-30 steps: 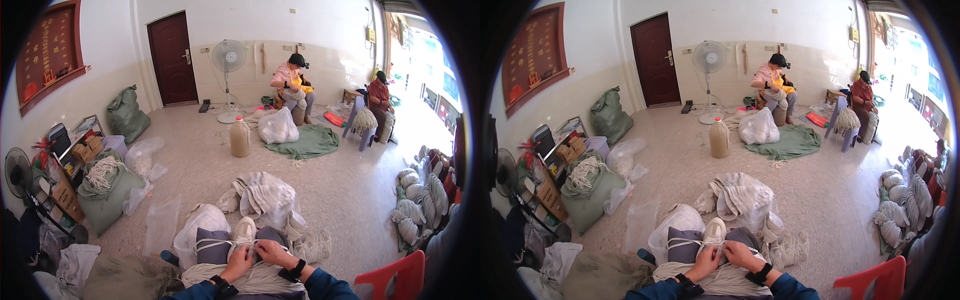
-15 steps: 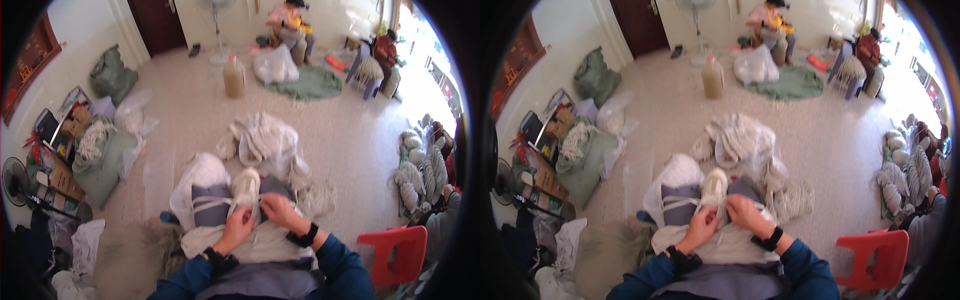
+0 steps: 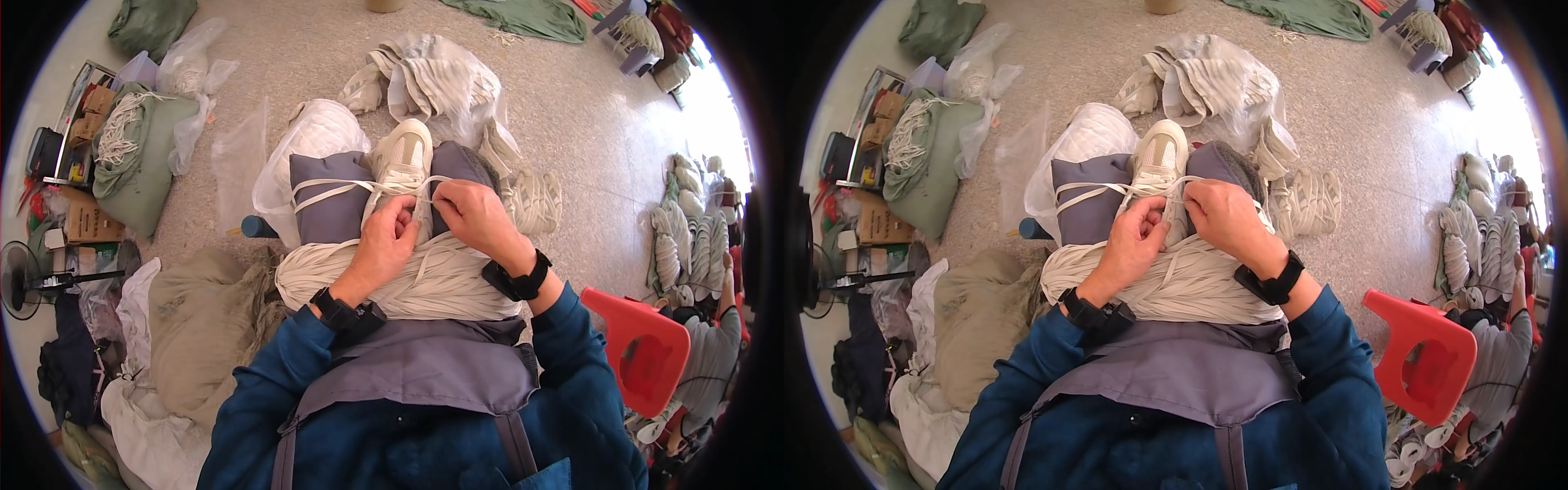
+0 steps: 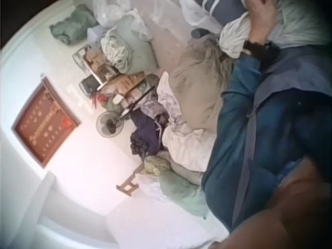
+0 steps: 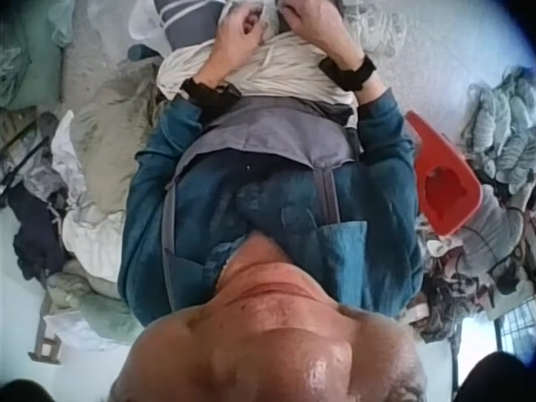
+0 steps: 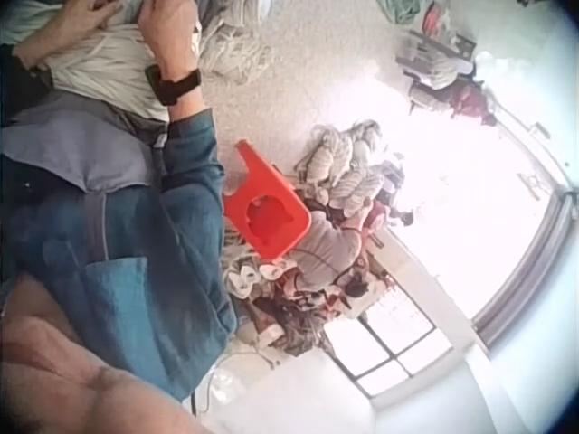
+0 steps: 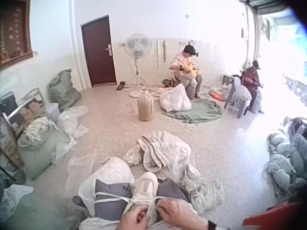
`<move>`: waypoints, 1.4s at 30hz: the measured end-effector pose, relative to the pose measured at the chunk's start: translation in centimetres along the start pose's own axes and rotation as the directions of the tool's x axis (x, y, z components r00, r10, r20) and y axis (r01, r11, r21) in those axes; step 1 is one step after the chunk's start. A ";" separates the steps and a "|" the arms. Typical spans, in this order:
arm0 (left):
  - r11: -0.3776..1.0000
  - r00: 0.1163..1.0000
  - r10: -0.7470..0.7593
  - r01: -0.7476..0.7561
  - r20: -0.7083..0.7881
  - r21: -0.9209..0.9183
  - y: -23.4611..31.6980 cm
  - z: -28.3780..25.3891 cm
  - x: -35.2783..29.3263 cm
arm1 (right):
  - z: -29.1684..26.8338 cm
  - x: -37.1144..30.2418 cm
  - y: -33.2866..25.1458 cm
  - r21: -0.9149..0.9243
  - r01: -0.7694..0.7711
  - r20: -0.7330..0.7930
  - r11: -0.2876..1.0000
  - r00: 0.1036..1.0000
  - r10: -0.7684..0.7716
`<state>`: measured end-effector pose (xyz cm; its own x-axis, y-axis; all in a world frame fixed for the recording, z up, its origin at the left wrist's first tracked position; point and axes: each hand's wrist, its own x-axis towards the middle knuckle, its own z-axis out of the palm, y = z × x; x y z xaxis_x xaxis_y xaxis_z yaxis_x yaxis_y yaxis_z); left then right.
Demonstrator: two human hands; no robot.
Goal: Lacing a shoe upper with white cords in a workshop.
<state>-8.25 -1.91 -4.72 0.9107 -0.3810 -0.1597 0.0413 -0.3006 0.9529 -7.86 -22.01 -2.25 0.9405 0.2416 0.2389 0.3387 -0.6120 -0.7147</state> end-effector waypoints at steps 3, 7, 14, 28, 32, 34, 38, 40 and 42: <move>1.000 1.000 -0.010 0.010 0.026 0.000 -0.1 -0.1 0.0 | 0.1 -0.1 -0.1 -0.026 0.010 0.007 1.000 1.000 -0.010; 0.995 0.997 -0.025 0.032 0.079 -0.092 -0.2 -0.4 0.1 | 0.1 0.2 -0.2 -0.119 0.024 0.096 0.993 0.995 -0.013; 0.939 0.987 -0.070 0.114 0.146 -0.324 0.3 -0.8 0.6 | 0.0 2.0 -0.4 -0.296 0.104 0.227 0.950 0.973 -0.036; 0.967 1.000 -0.015 0.017 0.009 -0.254 -1.4 0.2 0.6 | 2.2 2.5 0.2 -0.464 0.196 0.355 0.864 0.935 -0.021; 0.948 0.998 0.029 -0.010 0.056 -0.319 -2.4 0.4 1.4 | 0.8 1.8 0.2 -0.267 0.106 0.159 0.958 0.985 -0.064; 0.947 0.996 0.075 -0.057 0.046 -0.316 -2.1 0.6 1.7 | 1.1 1.7 0.8 -0.253 0.097 0.115 0.963 0.991 -0.070; 0.956 0.996 0.094 -0.089 0.005 -0.279 -2.1 0.6 1.7 | 2.6 1.3 1.0 -0.208 0.018 0.121 0.978 0.993 0.007; 0.946 0.998 0.068 -0.066 -0.005 -0.317 -2.3 0.5 1.8 | 1.7 1.2 -1.5 -0.284 -0.001 0.162 0.959 0.986 0.049; 0.956 0.996 0.087 -0.082 0.004 -0.283 -1.7 0.3 1.7 | 1.3 1.1 -2.6 -0.350 -0.031 0.193 0.936 0.976 0.105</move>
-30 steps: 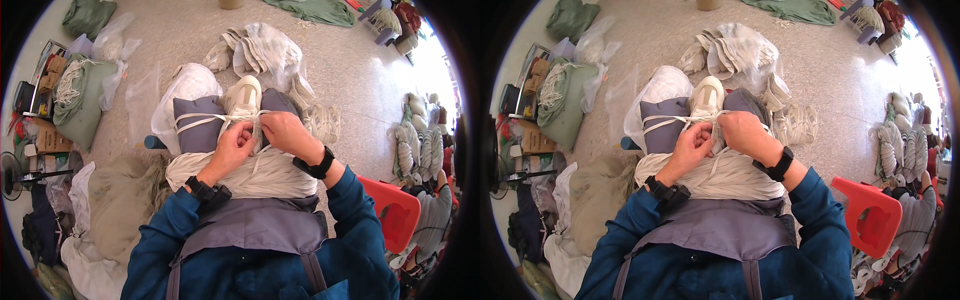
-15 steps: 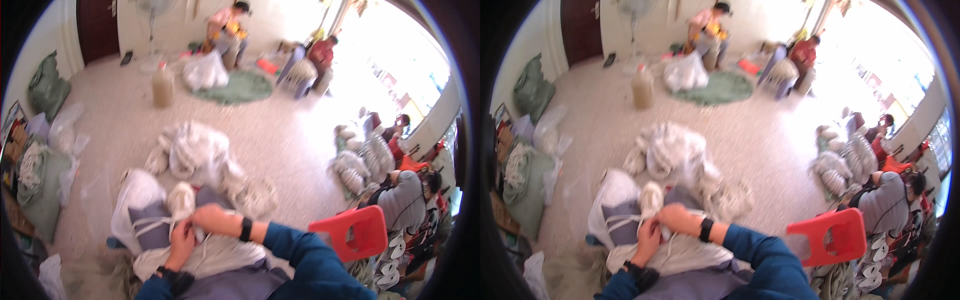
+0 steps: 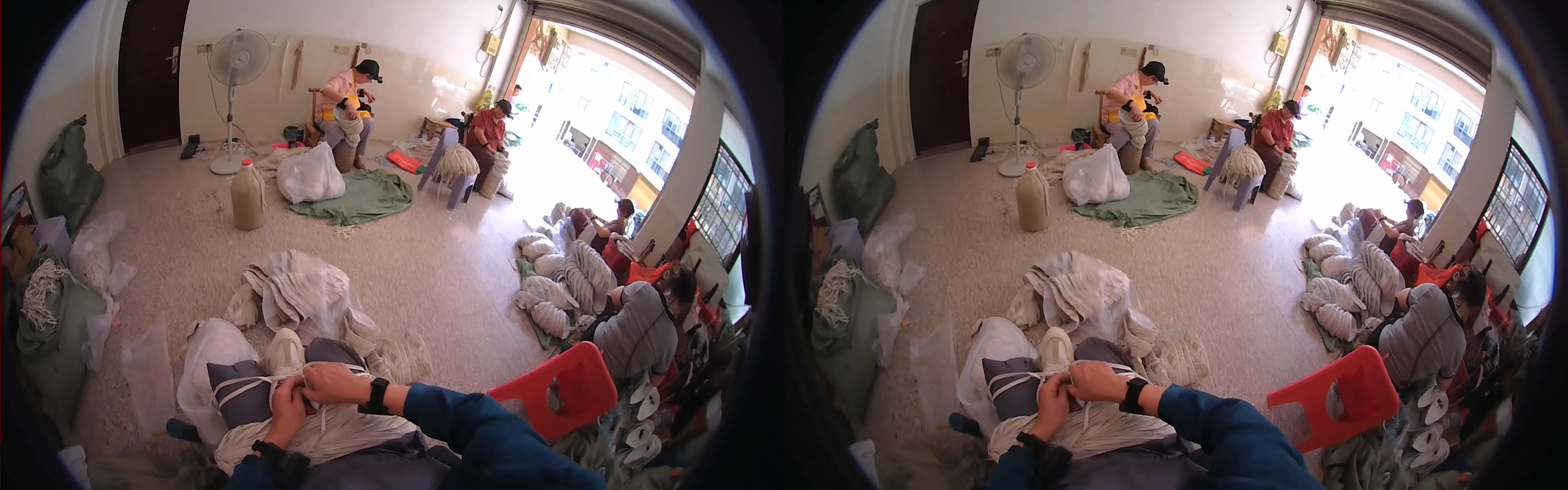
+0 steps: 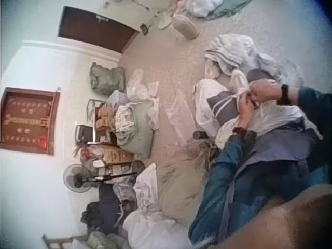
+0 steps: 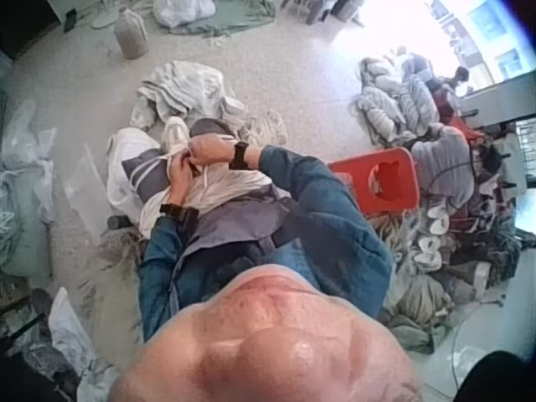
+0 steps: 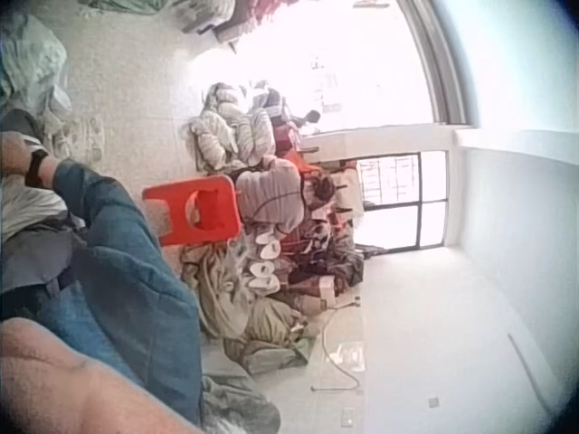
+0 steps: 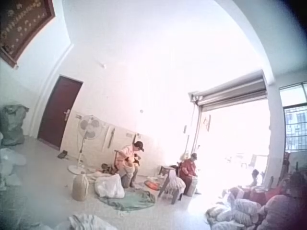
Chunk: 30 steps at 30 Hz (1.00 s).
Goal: Lacing a shoe upper with white cords in a workshop.
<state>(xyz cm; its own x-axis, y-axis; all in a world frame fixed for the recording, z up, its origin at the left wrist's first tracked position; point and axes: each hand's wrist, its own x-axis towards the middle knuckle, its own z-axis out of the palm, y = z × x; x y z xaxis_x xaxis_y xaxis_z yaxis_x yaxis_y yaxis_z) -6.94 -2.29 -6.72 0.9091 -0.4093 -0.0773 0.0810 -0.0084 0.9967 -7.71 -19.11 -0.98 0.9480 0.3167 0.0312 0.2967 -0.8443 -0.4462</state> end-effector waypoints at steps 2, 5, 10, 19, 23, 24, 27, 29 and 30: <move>0.976 0.988 0.151 -0.142 -0.043 0.167 -1.7 -0.2 0.5 | 1.1 0.3 -0.5 -0.040 -0.024 -0.024 0.999 0.999 0.023; 0.865 0.956 0.290 -0.240 -0.048 0.441 -1.3 -0.1 0.7 | 1.2 0.5 -0.7 -0.034 -0.077 0.008 0.996 0.997 0.077; 0.987 0.982 -0.084 0.105 0.166 -0.120 3.9 -4.5 -1.6 | 1.9 0.7 2.6 0.048 -0.045 -0.108 0.998 0.993 0.050; 0.762 0.980 0.199 -0.176 -0.033 -0.623 11.2 -19.0 -11.4 | -0.6 -0.1 0.1 0.096 -0.010 -0.038 0.995 0.999 0.013; 0.992 0.992 -0.124 0.124 -0.004 0.017 10.6 -15.6 -10.2 | -0.5 0.4 0.8 0.094 0.244 -0.387 0.965 0.902 -0.191; 0.971 0.998 -0.029 0.041 -0.052 0.235 10.0 -14.3 -9.3 | -0.4 0.5 1.1 0.098 0.239 -0.382 0.966 0.905 -0.185; 0.931 0.998 0.067 -0.055 -0.020 0.361 9.5 -11.0 -6.7 | -0.7 0.8 1.7 -0.068 0.254 -0.345 0.965 0.901 -0.262; 0.844 0.984 0.175 -0.161 0.022 0.512 8.9 -8.7 -4.9 | -0.6 0.7 2.1 -0.003 0.232 -0.256 0.973 0.940 -0.225; 0.721 0.959 0.274 -0.258 0.077 0.644 8.5 -7.8 -4.1 | -1.1 0.5 1.9 -0.002 0.231 -0.256 0.973 0.940 -0.223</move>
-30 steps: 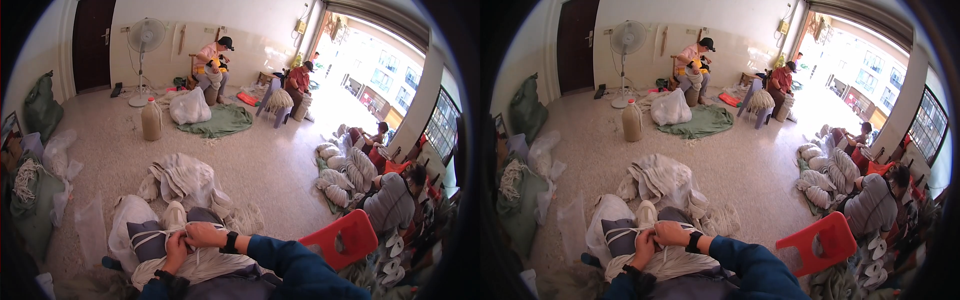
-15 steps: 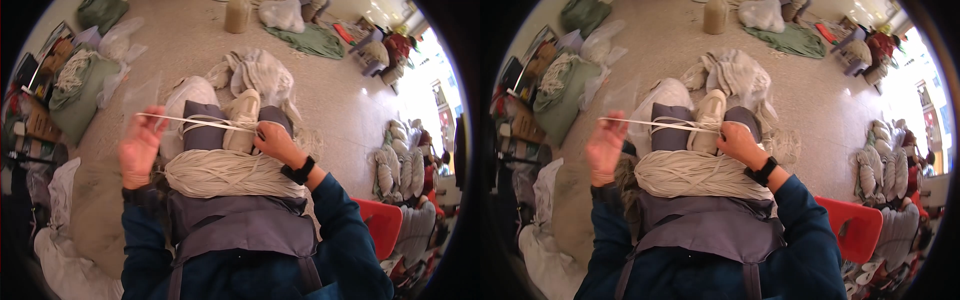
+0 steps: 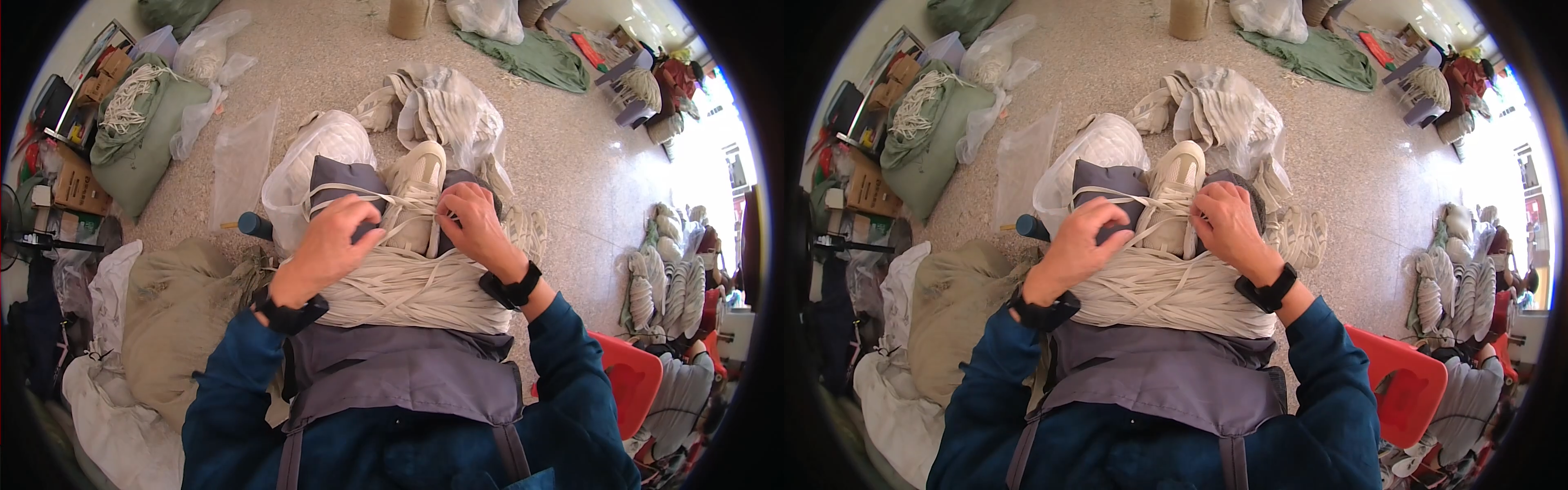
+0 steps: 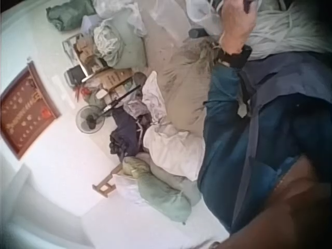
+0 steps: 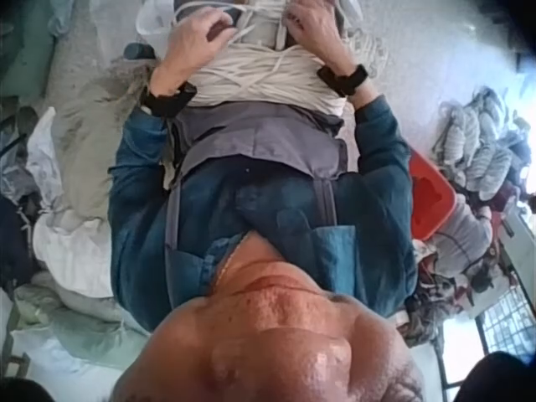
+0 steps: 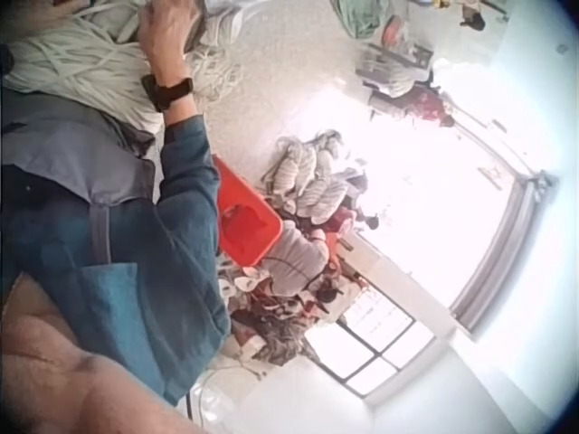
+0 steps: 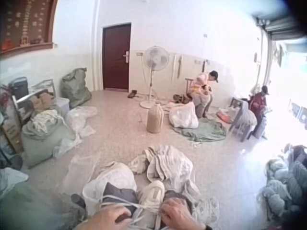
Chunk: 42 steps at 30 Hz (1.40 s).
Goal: Lacing a shoe upper with white cords in a workshop.
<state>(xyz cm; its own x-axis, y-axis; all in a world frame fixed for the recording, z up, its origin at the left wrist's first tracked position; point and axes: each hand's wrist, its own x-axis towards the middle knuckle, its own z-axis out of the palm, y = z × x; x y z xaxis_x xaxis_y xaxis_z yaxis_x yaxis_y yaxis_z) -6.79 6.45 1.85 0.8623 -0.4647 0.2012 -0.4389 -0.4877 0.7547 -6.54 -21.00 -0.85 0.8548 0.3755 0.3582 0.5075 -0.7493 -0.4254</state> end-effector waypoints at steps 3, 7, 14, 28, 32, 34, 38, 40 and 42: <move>0.993 0.997 0.068 -0.065 -0.026 0.095 -0.6 1.9 1.6 | -1.1 0.0 -1.6 0.151 0.034 0.123 0.988 0.991 -0.053; 0.989 0.991 0.121 -0.115 -0.064 0.093 -1.7 3.6 3.1 | -0.7 -1.4 -1.8 0.155 -0.105 0.239 0.982 0.969 0.066; 0.941 0.966 0.257 -0.251 0.004 0.228 -1.5 4.8 4.4 | -0.8 -2.1 -1.2 0.184 -0.295 0.326 0.938 0.918 0.225; 0.824 0.945 0.307 -0.324 0.114 0.465 -1.2 5.2 4.3 | 0.7 -0.8 -1.3 0.212 -0.280 0.194 0.936 0.951 0.241; 0.875 0.957 0.277 -0.290 0.090 0.387 -1.0 4.8 4.0 | 0.8 -0.3 -1.9 0.214 -0.284 0.235 0.935 0.944 0.233; 0.886 0.955 0.281 -0.297 0.096 0.356 -0.9 4.6 3.6 | 1.0 -0.4 -2.1 0.124 -0.195 0.181 0.973 0.968 0.171; 0.872 0.971 0.216 -0.239 0.102 0.426 -0.9 1.2 1.3 | 1.5 -0.8 -0.8 -0.073 -0.132 0.118 0.989 0.983 0.140; 0.898 0.995 0.051 -0.085 0.091 0.431 -0.9 -2.3 -0.6 | 1.3 -0.9 -0.7 -0.044 -0.126 0.094 0.991 0.987 0.129; 0.883 0.996 -0.047 0.008 0.072 0.469 -1.2 -5.2 -3.0 | 1.2 -0.9 -0.6 -0.014 -0.113 0.074 0.994 0.991 0.113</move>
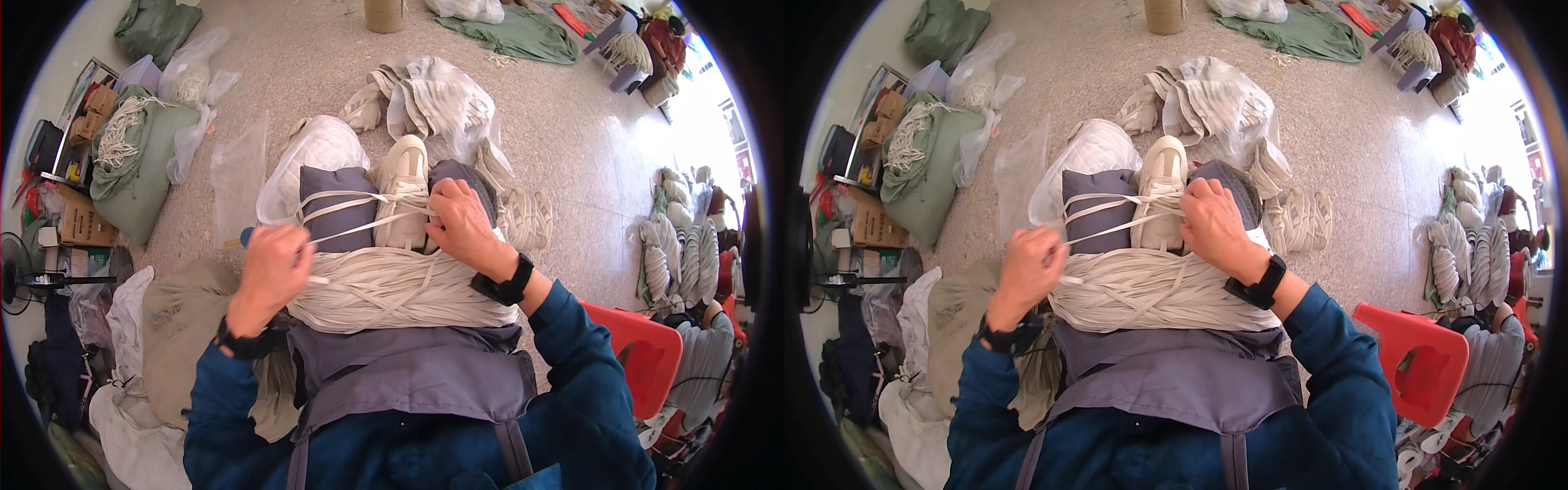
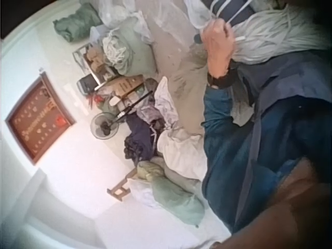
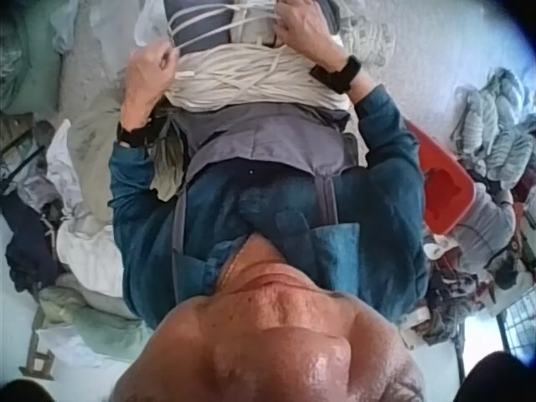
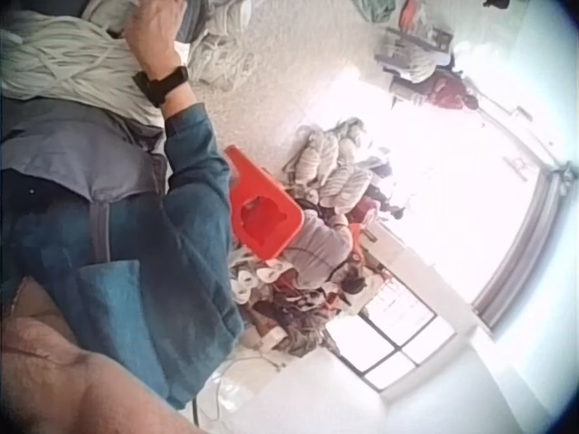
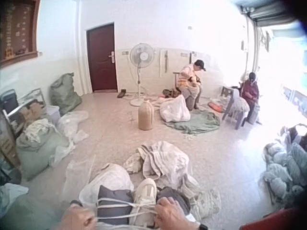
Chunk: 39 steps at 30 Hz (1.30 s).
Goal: Lacing a shoe upper with white cords in a workshop.
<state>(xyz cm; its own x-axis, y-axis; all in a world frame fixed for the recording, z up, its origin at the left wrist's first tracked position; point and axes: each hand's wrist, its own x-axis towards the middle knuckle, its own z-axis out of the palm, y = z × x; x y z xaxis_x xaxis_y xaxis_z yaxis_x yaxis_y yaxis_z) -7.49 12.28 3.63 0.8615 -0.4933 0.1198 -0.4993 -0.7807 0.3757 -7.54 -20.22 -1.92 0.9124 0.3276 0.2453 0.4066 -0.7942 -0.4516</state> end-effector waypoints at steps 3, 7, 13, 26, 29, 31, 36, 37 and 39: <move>0.992 0.990 -0.115 0.118 0.076 -0.042 -0.6 -2.9 -3.9 | -0.1 0.1 0.3 0.054 -0.012 0.012 0.998 1.000 0.011; 0.935 0.896 -0.257 0.326 0.363 -0.142 0.1 -4.3 -7.6 | -0.3 0.1 -0.3 0.080 0.015 0.017 0.997 1.000 -0.016; 0.923 0.932 -0.062 0.190 0.358 -0.335 2.1 -2.9 -4.9 | -0.7 0.0 -0.5 0.117 0.024 0.003 0.993 1.000 -0.024; 0.946 0.988 -0.089 0.045 -0.126 -0.320 4.6 10.1 6.4 | 1.3 1.8 -1.2 0.185 0.101 0.102 0.978 0.987 -0.121; 0.937 0.978 -0.054 -0.021 -0.204 -0.349 4.2 10.6 7.1 | 1.4 2.9 -1.4 0.164 -0.035 0.108 0.986 0.994 0.017; 0.941 0.974 -0.040 -0.038 -0.221 -0.337 4.3 10.6 7.4 | 1.7 3.4 -1.7 0.121 -0.057 0.136 0.991 0.990 0.041; 0.846 0.965 -0.207 0.093 -0.162 -0.525 4.2 11.0 6.8 | 2.7 4.0 -1.5 0.051 -0.057 0.143 0.997 0.989 0.049; 0.845 0.963 -0.215 0.100 -0.164 -0.525 4.2 10.6 6.8 | 2.0 3.8 -1.2 0.045 -0.073 0.138 0.996 0.988 0.066; 0.851 0.966 -0.210 0.104 -0.153 -0.515 4.4 10.1 6.4 | -0.3 2.5 0.0 0.078 -0.087 0.086 0.993 0.993 0.081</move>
<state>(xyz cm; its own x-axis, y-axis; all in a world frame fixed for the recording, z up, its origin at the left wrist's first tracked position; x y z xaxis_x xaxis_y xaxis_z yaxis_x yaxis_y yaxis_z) -5.09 1.78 -3.19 0.9510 -0.2534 0.1774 -0.2883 -0.5183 0.8052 -5.31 -19.52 -1.08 0.9429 0.3054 0.1331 0.3276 -0.7773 -0.5372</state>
